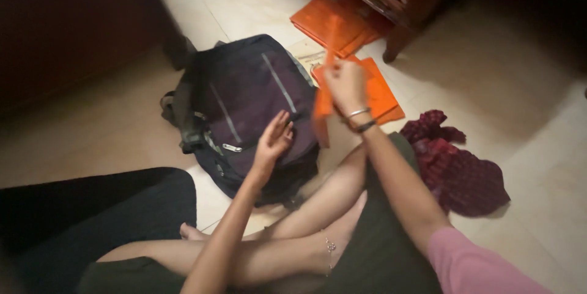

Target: Organizing notebooks and putting them into a backpack while sitting on the floor.

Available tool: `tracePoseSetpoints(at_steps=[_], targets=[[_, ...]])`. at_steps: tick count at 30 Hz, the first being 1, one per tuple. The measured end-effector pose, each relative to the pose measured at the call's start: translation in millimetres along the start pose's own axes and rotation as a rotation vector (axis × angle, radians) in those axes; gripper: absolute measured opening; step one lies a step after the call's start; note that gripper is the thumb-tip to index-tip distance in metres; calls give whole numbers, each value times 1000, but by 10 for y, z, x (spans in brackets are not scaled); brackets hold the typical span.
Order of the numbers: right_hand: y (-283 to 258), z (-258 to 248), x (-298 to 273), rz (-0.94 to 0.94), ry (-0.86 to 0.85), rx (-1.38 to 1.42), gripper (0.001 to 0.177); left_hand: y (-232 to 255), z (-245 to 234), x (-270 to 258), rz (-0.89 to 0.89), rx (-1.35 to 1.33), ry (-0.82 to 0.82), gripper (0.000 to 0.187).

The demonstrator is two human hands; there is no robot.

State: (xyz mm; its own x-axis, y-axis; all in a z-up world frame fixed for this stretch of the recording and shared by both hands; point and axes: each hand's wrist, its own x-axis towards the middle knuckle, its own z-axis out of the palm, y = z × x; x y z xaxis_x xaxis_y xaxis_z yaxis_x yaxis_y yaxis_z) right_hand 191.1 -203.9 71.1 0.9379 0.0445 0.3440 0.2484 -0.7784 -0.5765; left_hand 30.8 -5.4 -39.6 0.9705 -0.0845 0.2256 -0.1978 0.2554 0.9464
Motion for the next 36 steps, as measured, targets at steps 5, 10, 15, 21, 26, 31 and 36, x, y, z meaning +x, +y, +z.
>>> tracePoseSetpoints(at_steps=[5,10,15,21,26,31,36], targets=[[-491,160,-520,-315,-328,491,42,-157,-271,-167,-209,-820,282,84],[135,710,-1156,-379,-330,-56,63,-127,-184,-137,-379,-389,509,59],[203,576,-1172,-363,-418,-86,58,-5,-115,-68,-439,-140,505,66],[472,688,-1094,-173,-230,143,57,441,-645,12,-404,22,514,55],[449,761,-1010,67,-157,415,52,-6,-1341,-156,-216,-269,716,45],[526,909,-939,174,-88,857,77,156,-722,-39,-292,-227,726,71],[1502,1503,-741,282,-58,1206,85,150,-647,16,-272,-260,665,85]])
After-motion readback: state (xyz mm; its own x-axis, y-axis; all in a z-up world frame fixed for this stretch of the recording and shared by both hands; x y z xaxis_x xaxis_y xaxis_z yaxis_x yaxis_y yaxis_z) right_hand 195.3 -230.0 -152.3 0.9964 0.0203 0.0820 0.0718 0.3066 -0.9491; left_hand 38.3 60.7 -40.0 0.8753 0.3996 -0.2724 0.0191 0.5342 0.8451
